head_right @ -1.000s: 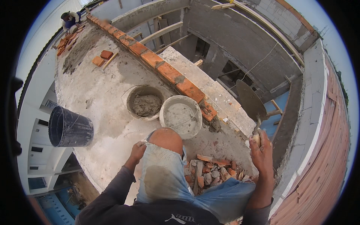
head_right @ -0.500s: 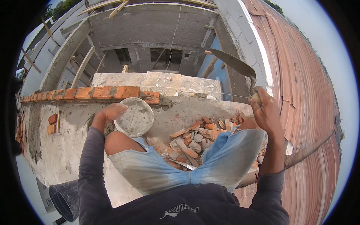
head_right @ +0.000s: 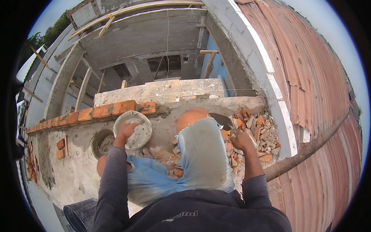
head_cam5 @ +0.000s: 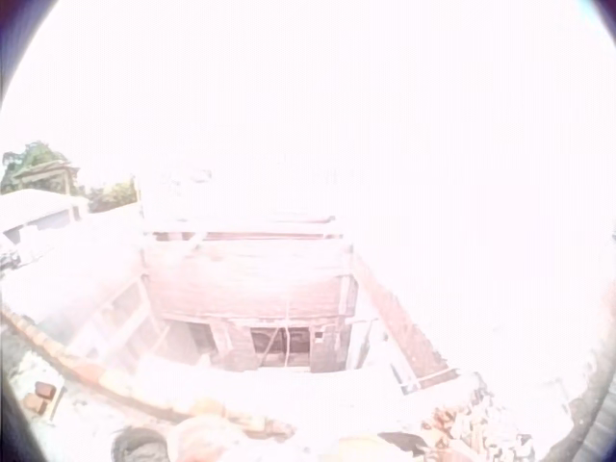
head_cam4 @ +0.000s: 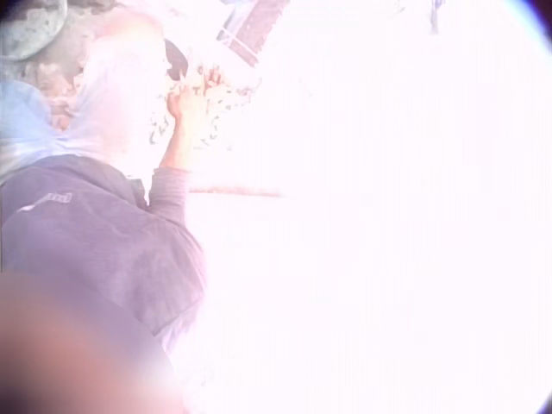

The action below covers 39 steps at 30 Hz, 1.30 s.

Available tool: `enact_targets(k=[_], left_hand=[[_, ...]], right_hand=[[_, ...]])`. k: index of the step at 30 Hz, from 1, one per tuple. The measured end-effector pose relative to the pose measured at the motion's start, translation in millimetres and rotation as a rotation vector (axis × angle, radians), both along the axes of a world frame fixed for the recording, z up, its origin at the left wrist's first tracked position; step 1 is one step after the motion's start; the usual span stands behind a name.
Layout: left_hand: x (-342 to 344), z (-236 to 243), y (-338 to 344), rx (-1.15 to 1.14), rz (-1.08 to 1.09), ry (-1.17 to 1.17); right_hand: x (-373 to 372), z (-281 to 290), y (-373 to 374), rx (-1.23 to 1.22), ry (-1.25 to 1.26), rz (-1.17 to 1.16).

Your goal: The person scoops mortar from a bucket with a trowel, spreads it on a brick, and places the brick onto a growing wall. The person repeats this process, tapping bricks into alignment and scraping excess mortar.

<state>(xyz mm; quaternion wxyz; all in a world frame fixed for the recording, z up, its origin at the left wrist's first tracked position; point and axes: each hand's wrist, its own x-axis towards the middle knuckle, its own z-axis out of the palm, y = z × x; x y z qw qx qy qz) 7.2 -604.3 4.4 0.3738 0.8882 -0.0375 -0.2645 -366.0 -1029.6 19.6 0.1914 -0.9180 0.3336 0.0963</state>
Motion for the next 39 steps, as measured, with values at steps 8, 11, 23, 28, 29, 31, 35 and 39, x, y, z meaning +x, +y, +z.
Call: enact_targets(k=[8,11,23,28,29,31,35,39], left_hand=[[-14.7,6.5,-21.8,-0.451,0.320,0.130],[-16.4,5.1,-28.6,-0.527,0.415,0.125],[-5.7,-101.2,59.2,-0.040,0.504,0.281],[-18.8,-143.7,55.5,-0.191,0.793,0.541],[-22.8,-145.3,52.6,-0.240,0.849,0.563],[-30.3,-142.1,48.1,-0.236,0.840,0.502],[-36.8,-120.5,34.8,-0.217,0.604,0.453],[-46.8,-95.3,-1.0,-0.352,0.422,0.385]], right_hand=[[55.9,-114.7,10.7,0.373,-0.149,-0.085],[131.6,-159.8,5.7,0.790,-0.184,-0.332],[182.5,-268.1,-137.2,0.493,0.119,-0.025],[96.2,-237.6,-230.1,0.221,0.271,-0.283],[94.1,-224.4,-227.4,0.377,0.173,-0.407],[84.1,-185.2,-190.3,0.649,0.021,-0.519],[131.2,-107.2,-83.1,0.407,0.038,0.156],[201.9,-56.3,10.4,0.126,0.154,0.631]])
